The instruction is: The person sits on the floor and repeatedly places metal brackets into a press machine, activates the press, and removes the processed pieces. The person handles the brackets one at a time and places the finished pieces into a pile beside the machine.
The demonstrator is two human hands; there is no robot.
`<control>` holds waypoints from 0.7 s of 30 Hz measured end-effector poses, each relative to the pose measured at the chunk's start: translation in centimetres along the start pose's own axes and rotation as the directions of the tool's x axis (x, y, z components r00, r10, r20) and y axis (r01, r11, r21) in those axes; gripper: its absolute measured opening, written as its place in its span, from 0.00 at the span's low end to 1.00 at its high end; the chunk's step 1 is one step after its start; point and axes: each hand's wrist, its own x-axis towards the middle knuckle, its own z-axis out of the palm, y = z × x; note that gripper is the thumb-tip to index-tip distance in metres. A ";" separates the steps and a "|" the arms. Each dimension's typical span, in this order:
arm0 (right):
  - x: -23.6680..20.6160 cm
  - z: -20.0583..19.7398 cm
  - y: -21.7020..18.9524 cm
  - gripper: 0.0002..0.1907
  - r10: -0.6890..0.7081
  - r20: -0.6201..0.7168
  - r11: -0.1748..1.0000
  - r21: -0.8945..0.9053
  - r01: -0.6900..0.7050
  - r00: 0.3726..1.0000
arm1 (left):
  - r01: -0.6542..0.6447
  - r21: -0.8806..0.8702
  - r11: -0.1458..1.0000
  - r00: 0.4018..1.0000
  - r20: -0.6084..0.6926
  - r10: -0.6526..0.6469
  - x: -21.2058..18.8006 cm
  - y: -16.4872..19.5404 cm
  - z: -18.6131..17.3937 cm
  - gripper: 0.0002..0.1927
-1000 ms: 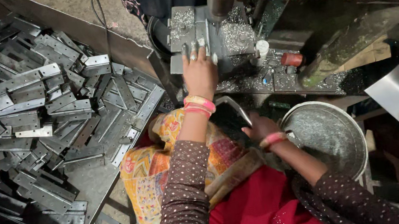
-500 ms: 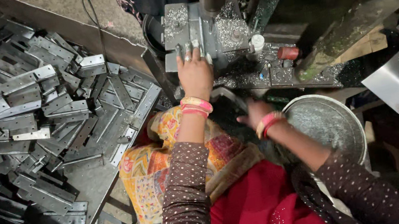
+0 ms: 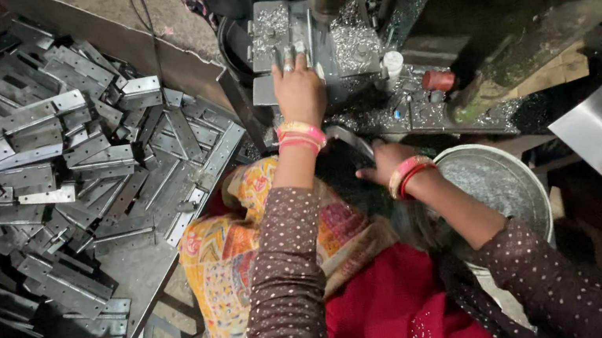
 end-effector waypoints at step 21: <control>-2.5 1.9 -1.2 0.31 0.103 -0.076 0.992 0.082 -0.097 0.992 | -0.049 -0.060 0.997 0.997 -0.066 0.045 -1.2 0.4 -0.5 0.10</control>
